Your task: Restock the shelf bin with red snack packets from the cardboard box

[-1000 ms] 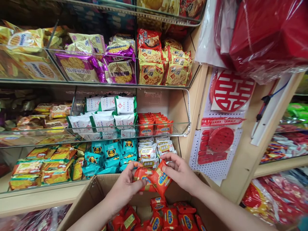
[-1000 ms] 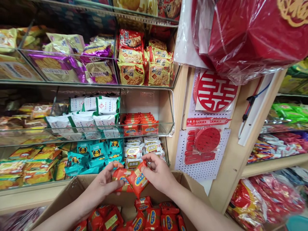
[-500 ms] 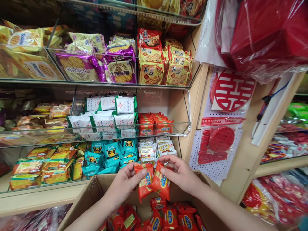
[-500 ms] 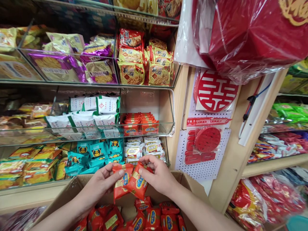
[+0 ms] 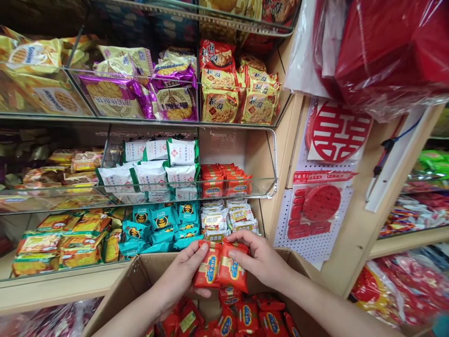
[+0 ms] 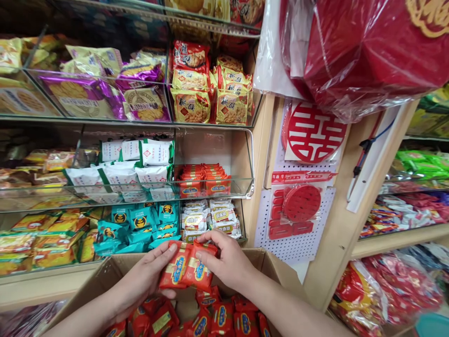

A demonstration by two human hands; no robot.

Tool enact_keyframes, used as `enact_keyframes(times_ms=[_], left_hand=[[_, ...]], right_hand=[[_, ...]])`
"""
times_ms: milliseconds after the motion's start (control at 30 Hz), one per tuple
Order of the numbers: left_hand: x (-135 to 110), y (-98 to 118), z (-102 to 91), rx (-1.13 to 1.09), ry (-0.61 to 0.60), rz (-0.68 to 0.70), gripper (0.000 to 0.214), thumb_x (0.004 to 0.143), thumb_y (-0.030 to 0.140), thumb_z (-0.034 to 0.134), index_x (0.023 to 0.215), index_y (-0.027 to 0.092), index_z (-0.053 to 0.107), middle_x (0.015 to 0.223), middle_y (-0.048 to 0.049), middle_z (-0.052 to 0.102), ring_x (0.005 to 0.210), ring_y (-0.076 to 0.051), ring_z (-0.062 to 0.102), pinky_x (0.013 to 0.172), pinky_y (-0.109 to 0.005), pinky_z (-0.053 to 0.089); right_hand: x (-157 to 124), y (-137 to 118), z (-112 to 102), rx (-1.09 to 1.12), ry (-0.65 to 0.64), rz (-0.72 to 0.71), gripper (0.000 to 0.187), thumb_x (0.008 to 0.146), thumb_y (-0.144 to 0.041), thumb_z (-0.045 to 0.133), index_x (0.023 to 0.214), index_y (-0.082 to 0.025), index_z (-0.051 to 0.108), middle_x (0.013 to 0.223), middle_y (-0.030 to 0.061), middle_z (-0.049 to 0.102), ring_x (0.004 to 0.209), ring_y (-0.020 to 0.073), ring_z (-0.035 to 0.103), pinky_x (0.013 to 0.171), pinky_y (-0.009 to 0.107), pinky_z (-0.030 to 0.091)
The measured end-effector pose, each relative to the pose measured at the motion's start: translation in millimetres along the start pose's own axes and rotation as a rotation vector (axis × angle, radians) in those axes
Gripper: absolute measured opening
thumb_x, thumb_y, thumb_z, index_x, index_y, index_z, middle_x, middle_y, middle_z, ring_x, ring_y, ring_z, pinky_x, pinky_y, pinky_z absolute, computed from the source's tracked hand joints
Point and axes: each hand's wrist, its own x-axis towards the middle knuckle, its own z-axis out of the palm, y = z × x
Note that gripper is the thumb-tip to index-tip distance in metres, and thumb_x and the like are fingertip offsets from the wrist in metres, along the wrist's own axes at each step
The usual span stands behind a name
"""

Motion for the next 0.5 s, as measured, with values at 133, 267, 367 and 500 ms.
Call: enact_keyframes(times_ms=[133, 267, 367, 500], left_hand=[[1.7, 1.3, -2.3, -0.043, -0.047, 0.052, 0.038, 0.068, 0.034, 0.066, 0.098, 0.024, 0.046, 0.081, 0.0024, 0.062, 0.061, -0.014, 0.060, 0.045, -0.022, 0.048], [-0.5, 2.5, -3.6, -0.014, -0.139, 0.082, 0.044, 0.067, 0.016, 0.066, 0.103, 0.025, 0.044, 0.098, -0.0008, 0.063, 0.079, -0.016, 0.062, 0.062, -0.026, 0.050], [-3.2, 1.2, -3.1, 0.008, -0.202, 0.107, 0.047, 0.068, 0.018, 0.067, 0.108, 0.025, 0.044, 0.106, -0.0035, 0.060, 0.090, -0.017, 0.060, 0.072, -0.028, 0.048], [0.3, -8.2, -3.1, 0.006, -0.312, 0.186, 0.057, 0.062, 0.019, 0.074, 0.110, 0.024, 0.043, 0.109, -0.0045, 0.059, 0.098, -0.018, 0.057, 0.085, -0.031, 0.042]], right_hand=[[0.0, -0.9, -0.8, 0.000, 0.021, -0.019, 0.022, 0.079, -0.032, 0.053, 0.097, -0.020, 0.055, 0.098, 0.0036, 0.058, 0.091, 0.0154, 0.054, 0.082, 0.031, 0.043], [-0.4, -4.1, 0.5, -0.030, 0.045, -0.045, 0.019, 0.079, -0.030, 0.054, 0.095, -0.020, 0.055, 0.097, 0.0035, 0.058, 0.091, 0.0152, 0.053, 0.082, 0.031, 0.042], [-1.6, -7.3, 3.3, -0.091, 0.070, -0.075, 0.018, 0.079, -0.027, 0.054, 0.095, -0.020, 0.053, 0.096, 0.0032, 0.056, 0.090, 0.0147, 0.052, 0.081, 0.029, 0.041], [-4.3, -9.0, 10.4, -0.156, 0.092, -0.171, 0.008, 0.078, -0.021, 0.053, 0.085, -0.019, 0.050, 0.085, 0.0026, 0.053, 0.081, 0.0134, 0.050, 0.074, 0.027, 0.042]])
